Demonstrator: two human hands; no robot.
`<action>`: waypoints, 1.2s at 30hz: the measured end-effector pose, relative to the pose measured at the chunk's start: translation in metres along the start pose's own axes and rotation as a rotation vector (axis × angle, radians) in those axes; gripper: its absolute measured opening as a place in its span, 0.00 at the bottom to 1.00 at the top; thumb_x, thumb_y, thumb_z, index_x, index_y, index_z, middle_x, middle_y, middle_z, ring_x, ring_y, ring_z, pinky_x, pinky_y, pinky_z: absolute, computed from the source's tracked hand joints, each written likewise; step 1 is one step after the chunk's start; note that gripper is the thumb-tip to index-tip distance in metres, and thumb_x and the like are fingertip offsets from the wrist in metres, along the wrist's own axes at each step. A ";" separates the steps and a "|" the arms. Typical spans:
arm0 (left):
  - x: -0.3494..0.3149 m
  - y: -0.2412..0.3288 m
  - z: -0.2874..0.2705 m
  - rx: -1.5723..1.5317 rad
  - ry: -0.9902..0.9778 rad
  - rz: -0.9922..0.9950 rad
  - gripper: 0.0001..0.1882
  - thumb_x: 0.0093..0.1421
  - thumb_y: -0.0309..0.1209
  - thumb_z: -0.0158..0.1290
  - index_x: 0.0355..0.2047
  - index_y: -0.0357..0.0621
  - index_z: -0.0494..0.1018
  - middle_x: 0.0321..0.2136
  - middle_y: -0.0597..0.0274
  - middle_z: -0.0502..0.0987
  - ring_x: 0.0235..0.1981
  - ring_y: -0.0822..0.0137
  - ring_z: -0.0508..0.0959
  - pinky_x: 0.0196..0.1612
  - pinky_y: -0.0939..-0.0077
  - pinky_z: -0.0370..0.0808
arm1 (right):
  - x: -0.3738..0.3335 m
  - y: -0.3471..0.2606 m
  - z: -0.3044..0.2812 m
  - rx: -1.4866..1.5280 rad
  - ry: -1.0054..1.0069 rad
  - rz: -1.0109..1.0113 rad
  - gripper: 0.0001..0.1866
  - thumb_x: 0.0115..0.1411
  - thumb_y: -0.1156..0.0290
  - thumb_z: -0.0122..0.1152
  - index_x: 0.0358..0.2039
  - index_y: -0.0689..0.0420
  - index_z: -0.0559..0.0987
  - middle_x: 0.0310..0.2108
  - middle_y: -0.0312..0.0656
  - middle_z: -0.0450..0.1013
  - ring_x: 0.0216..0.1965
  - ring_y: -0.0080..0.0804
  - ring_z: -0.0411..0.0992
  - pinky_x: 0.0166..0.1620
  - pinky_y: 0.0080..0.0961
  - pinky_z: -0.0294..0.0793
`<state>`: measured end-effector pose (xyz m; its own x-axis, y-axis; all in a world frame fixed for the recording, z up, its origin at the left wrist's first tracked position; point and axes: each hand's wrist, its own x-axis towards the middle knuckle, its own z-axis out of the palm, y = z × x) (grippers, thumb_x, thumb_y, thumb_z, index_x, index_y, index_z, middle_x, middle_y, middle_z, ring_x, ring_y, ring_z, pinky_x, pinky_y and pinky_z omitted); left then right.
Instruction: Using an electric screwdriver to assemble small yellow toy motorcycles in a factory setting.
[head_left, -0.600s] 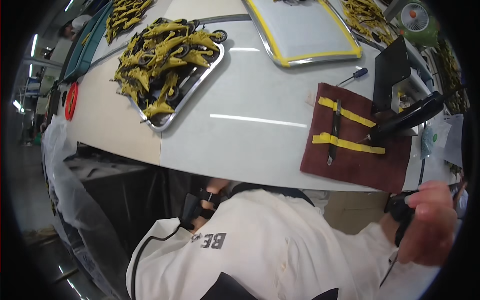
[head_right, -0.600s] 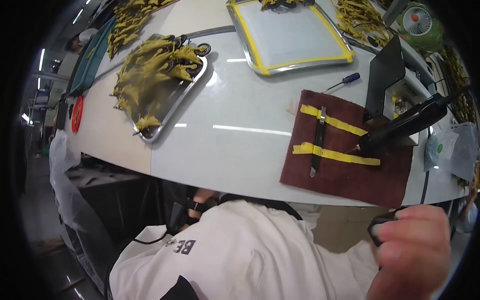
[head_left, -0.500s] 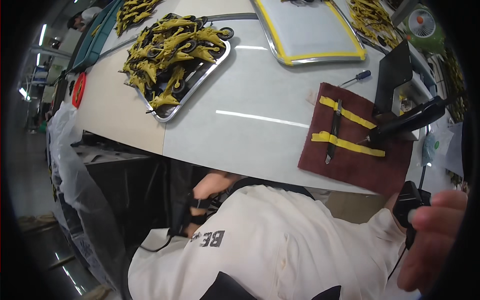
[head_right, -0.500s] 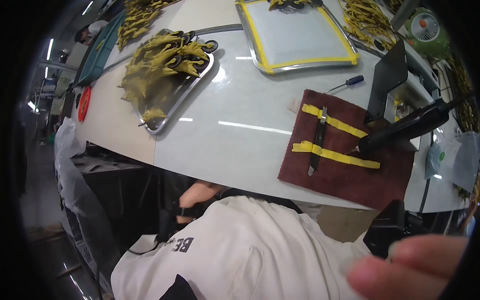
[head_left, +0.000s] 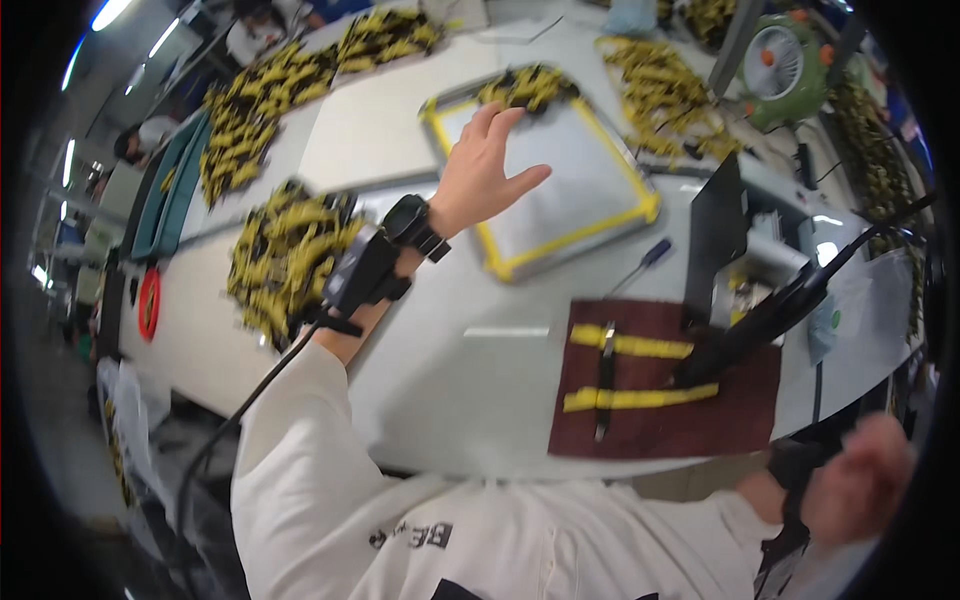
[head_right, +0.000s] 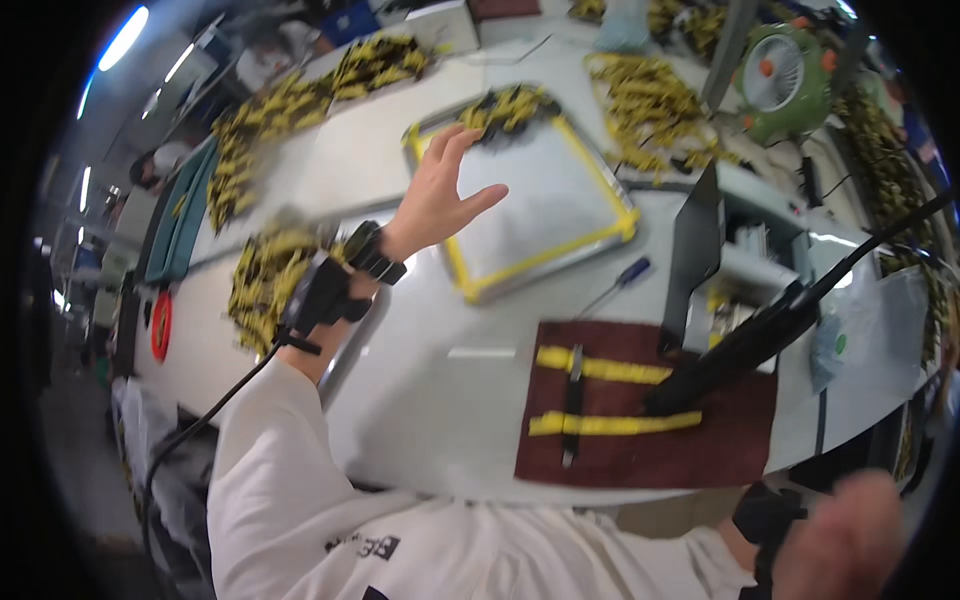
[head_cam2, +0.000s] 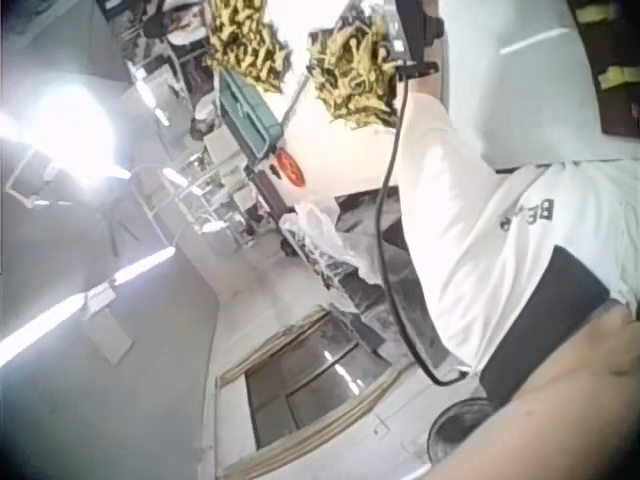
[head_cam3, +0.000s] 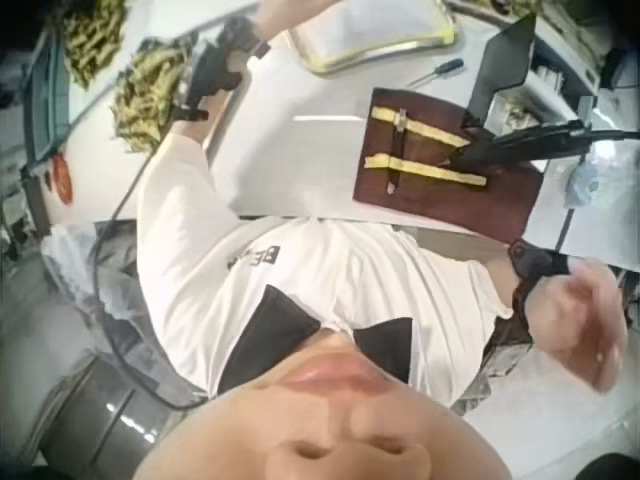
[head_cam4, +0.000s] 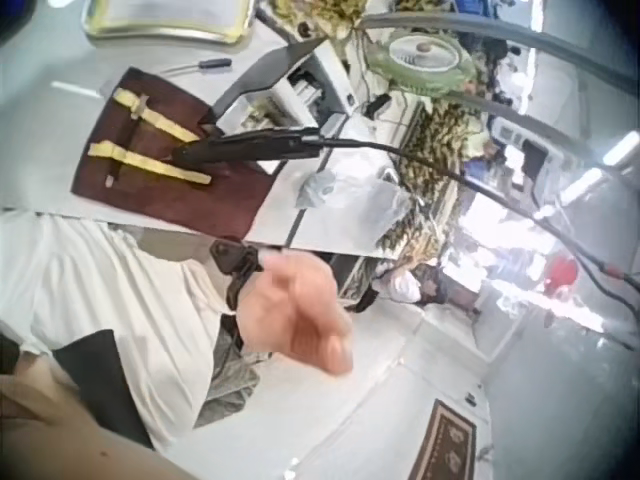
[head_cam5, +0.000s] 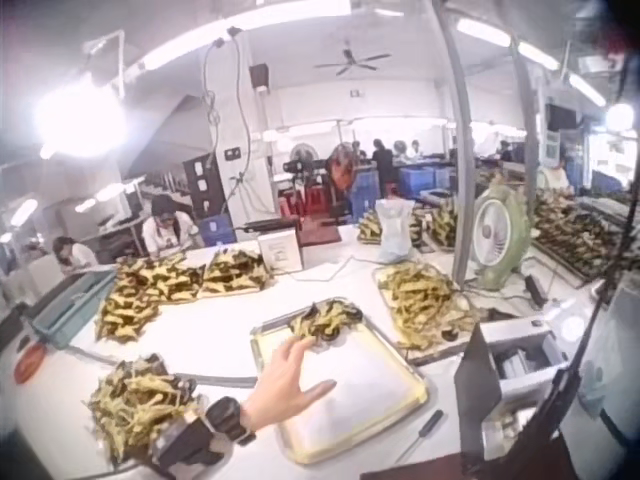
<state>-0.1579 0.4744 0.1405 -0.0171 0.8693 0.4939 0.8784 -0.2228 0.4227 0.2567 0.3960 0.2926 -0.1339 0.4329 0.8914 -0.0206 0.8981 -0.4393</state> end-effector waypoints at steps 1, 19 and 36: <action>0.022 -0.033 0.015 0.142 0.063 -0.062 0.41 0.47 0.51 0.59 0.56 0.42 0.58 0.57 0.40 0.55 0.54 0.39 0.62 0.52 0.53 0.65 | -0.018 0.028 -0.028 -0.331 -0.216 0.071 0.21 0.59 0.66 0.44 0.48 0.67 0.63 0.38 0.51 0.68 0.32 0.35 0.67 0.35 0.28 0.67; 0.077 -0.111 0.070 0.165 0.077 -0.182 0.23 0.41 0.35 0.56 0.41 0.49 0.69 0.44 0.51 0.65 0.49 0.50 0.64 0.44 0.52 0.65 | -0.110 0.119 0.051 -0.397 0.032 0.859 0.33 0.51 0.76 0.63 0.56 0.65 0.59 0.47 0.42 0.65 0.46 0.28 0.65 0.51 0.24 0.63; -0.117 0.141 0.055 -0.314 0.258 -0.284 0.22 0.37 0.24 0.57 0.37 0.38 0.68 0.37 0.52 0.67 0.39 0.52 0.67 0.44 0.65 0.68 | -0.121 0.074 0.066 0.344 0.023 0.751 0.38 0.54 0.80 0.51 0.62 0.59 0.45 0.27 0.42 0.67 0.28 0.31 0.68 0.40 0.31 0.71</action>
<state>-0.0062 0.3656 0.1002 -0.3873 0.7861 0.4816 0.6362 -0.1502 0.7568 0.2056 0.4049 0.1454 -0.2126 0.9132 0.3476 -0.2361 0.2972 -0.9252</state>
